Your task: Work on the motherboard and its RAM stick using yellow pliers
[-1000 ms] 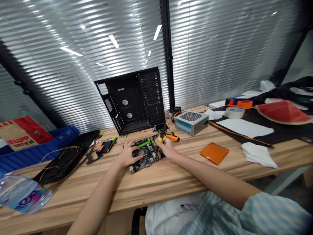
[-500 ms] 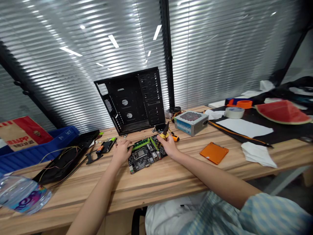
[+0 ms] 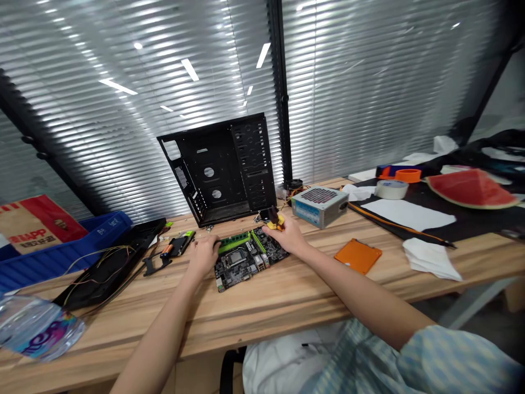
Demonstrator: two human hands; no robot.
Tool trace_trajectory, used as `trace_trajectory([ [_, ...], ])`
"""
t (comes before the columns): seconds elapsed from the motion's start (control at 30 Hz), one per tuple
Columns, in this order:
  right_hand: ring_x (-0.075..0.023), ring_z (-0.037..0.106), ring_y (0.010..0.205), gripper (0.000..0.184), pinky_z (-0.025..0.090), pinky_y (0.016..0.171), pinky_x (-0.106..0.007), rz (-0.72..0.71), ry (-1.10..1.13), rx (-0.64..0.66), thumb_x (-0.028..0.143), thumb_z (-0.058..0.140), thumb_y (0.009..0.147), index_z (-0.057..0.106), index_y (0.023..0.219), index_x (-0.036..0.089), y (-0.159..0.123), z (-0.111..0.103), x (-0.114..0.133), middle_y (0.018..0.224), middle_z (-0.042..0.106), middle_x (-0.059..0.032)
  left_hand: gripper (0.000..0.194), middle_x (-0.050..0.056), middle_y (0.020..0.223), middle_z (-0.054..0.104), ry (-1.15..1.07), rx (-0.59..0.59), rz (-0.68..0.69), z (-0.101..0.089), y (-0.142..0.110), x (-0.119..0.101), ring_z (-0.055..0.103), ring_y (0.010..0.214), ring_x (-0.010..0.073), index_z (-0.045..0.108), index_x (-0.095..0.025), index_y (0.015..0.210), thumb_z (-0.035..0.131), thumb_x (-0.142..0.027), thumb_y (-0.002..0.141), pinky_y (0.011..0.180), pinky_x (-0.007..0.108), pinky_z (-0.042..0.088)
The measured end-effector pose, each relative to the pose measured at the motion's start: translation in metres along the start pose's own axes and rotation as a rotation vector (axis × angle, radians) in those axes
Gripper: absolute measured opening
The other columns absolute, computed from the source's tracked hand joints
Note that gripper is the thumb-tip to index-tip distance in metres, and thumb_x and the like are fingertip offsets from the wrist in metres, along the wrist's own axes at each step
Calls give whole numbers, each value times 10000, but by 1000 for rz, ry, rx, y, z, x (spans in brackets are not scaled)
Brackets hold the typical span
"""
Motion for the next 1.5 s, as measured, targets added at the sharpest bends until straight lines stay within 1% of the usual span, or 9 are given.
trace_trajectory([
  [0.17, -229, 515, 822, 394, 354, 736, -315, -246, -424, 93, 585, 598, 797, 546, 865, 201, 2, -3, 6, 858, 594, -75, 204, 89, 979, 685, -151, -126, -36, -8, 0, 0, 606, 986, 269, 604, -204, 973, 419, -264, 912, 894, 411, 389],
  [0.27, -249, 531, 850, 425, 345, 756, -329, -302, -583, 128, 604, 564, 816, 549, 905, 189, 1, -1, 6, 903, 617, -95, 225, 98, 972, 664, -375, -248, -50, -10, 1, 5, 598, 946, 254, 598, -183, 952, 450, -341, 893, 850, 366, 426],
  [0.37, -261, 541, 870, 478, 334, 765, -338, -311, -697, 131, 640, 538, 818, 548, 938, 178, 1, 1, 7, 931, 627, -101, 271, 62, 918, 636, -664, -282, -113, -9, 2, 8, 584, 860, 216, 585, -180, 924, 521, -431, 841, 782, 317, 436],
  [0.53, -273, 538, 882, 551, 312, 765, -355, -286, -807, 127, 686, 528, 796, 556, 978, 167, 0, 1, 9, 959, 628, -107, 373, 1, 757, 589, -1099, -160, -184, -6, 3, -3, 533, 734, 158, 590, -177, 833, 674, -520, 713, 705, 257, 394],
  [0.73, -277, 521, 894, 578, 295, 787, -367, -339, -815, 166, 697, 519, 786, 569, 988, 158, -4, 3, 16, 972, 624, -112, 452, -14, 742, 591, -1398, 40, -211, -4, -1, -26, 516, 703, 127, 622, -160, 827, 788, -519, 607, 673, 229, 369],
  [0.9, -269, 507, 901, 577, 298, 798, -361, -419, -748, 217, 676, 550, 771, 569, 1018, 154, -7, 5, 24, 974, 618, -104, 439, 9, 800, 630, -1450, 243, -179, 0, -8, -40, 539, 738, 134, 638, -149, 865, 789, -495, 642, 695, 229, 383],
  [1.07, -264, 490, 883, 573, 301, 794, -361, -508, -720, 290, 666, 545, 768, 566, 1001, 143, -10, 9, 30, 977, 609, -116, 389, -1, 786, 603, -1396, 362, -129, 1, -14, -45, 517, 717, 127, 633, -161, 868, 763, -477, 683, 677, 226, 374],
  [1.3, -264, 484, 890, 546, 297, 818, -373, -572, -706, 358, 632, 560, 761, 566, 1010, 146, -14, 12, 33, 994, 603, -119, 347, -3, 823, 580, -1356, 449, -70, -5, -19, -55, 507, 762, 138, 601, -181, 868, 730, -463, 713, 712, 234, 377],
  [1.5, -270, 490, 921, 530, 302, 822, -384, -588, -689, 373, 588, 590, 737, 560, 1023, 142, -15, 14, 35, 1010, 602, -116, 371, -18, 787, 517, -1286, 486, -25, -6, -21, -58, 447, 729, 128, 556, -182, 863, 691, -503, 735, 674, 226, 356],
])
Point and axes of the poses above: each hand's wrist, its own y-axis towards the middle knuckle, its own z-axis out of the palm, x = y × z, the point moved 4 cm from there along y, towards the middle knuckle
